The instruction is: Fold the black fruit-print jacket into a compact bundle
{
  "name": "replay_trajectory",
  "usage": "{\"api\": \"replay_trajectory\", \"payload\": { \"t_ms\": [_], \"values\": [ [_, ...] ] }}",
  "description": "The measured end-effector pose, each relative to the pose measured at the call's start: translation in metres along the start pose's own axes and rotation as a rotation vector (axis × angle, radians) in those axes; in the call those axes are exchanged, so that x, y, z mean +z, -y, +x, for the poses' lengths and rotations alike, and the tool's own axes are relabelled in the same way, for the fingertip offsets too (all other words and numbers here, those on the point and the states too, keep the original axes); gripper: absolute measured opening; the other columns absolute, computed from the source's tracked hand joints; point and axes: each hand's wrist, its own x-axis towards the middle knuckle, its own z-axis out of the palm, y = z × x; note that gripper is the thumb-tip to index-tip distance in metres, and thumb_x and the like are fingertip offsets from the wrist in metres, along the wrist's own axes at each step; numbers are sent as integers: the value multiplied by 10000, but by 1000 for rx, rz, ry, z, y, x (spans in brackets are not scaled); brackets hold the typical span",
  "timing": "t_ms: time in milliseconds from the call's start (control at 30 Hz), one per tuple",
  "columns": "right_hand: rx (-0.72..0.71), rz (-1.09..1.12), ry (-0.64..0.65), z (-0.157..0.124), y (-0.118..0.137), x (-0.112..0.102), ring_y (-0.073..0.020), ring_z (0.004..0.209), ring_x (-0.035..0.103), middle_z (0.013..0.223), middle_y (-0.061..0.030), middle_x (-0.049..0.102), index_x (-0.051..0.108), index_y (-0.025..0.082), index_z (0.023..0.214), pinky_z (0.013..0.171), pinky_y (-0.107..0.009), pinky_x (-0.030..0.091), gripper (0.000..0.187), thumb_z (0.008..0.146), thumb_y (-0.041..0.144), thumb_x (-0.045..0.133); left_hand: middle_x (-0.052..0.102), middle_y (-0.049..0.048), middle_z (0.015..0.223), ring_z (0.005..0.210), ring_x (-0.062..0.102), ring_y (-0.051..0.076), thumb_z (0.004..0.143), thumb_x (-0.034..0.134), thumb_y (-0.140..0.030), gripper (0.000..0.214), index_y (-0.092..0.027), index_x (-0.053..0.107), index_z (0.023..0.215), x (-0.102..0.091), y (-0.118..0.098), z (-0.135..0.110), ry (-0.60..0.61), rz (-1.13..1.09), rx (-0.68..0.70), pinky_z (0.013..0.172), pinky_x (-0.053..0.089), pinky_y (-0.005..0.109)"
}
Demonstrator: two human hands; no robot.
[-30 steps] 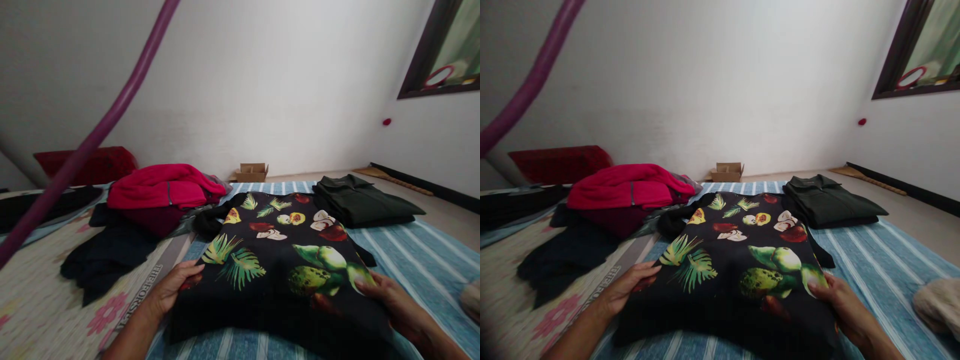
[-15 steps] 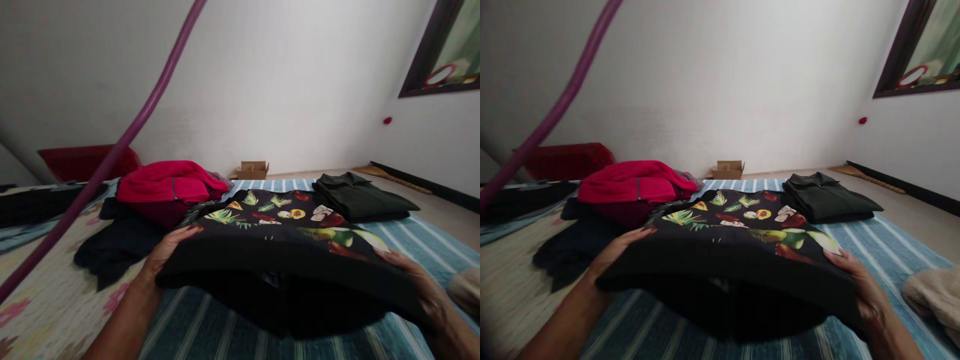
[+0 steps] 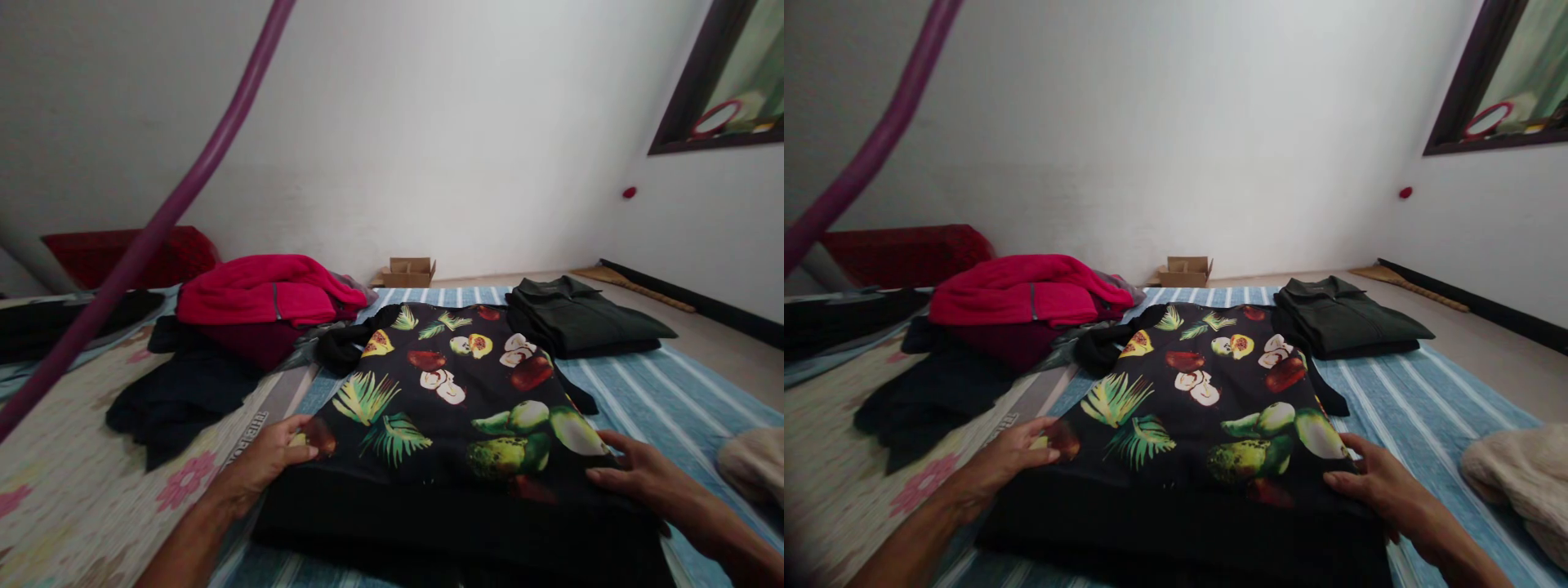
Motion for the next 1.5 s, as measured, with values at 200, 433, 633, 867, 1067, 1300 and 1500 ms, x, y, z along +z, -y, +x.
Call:
{"api": "replay_trajectory", "payload": {
  "t_ms": [200, 433, 633, 867, 1067, 1300, 1500],
  "values": [
    [15, -423, -95, 10, -24, -18, -180, 483, 582, 811, -92, 686, 435, 132, 1283, 393, -264, 394, 782, 648, 550, 620, 675, 61, 955, 955, 623, 270, 509, 562, -258, 449, -183, 536, 950, 2, 12, 8, -64, 290, -17, 826, 484, 360],
    [-664, -946, -291, -19, 14, 59, -231, 944, 589, 1084, -74, 620, 594, 261, 1091, 783, -342, 467, 321, 791, 365, 546, 502, 103, 1314, 1243, 418, 261, 691, 567, -226, 528, -191, 503, 1214, 72, -31, -18, -113, 809, 399, 1046, 324, 431],
    [-870, -1177, -26, -9, 1, 136, -197, 723, 557, 793, -27, 629, 625, 215, 757, 674, -313, 420, 110, 660, 161, 630, 314, 100, 1471, 1362, 223, 294, 667, 660, -222, 419, -212, 595, 1081, 126, -40, -30, 350, 830, 448, 1083, 241, 474],
    [-854, -1210, 170, -9, 5, 125, -117, 633, 549, 729, 4, 636, 598, 192, 699, 738, -270, 373, 153, 716, 67, 511, 267, 105, 1491, 1373, 185, 306, 636, 657, -194, 285, -195, 597, 915, 125, -36, -35, 423, 891, 373, 1074, 238, 488],
    [-718, -1251, 315, 6, -13, 131, -100, 514, 522, 697, 6, 674, 634, 195, 696, 616, -237, 368, 108, 751, 170, 544, 434, 83, 1398, 1312, 339, 296, 704, 648, -288, 155, -210, 623, 836, 122, -36, -40, 449, 874, 372, 1068, 286, 468],
    [-705, -942, 211, 4, 33, 108, -116, 644, 573, 774, 17, 660, 639, 207, 817, 601, -214, 396, 103, 770, 228, 549, 247, 90, 1495, 1377, 186, 259, 851, 495, -388, 547, -195, 408, 1355, 156, -48, 7, 161, 939, 485, 1119, 191, 465],
    [-649, -1115, -255, 43, 28, 90, -332, 1208, 445, 1300, -159, 516, 567, 183, 1219, 994, -483, 344, 475, 776, 350, 602, 52, 100, 1510, 1385, 16, 292, 827, 451, -539, 722, -200, 252, 1433, 161, -30, 28, 311, 1037, 269, 1099, 52, 562]
  ]
}}
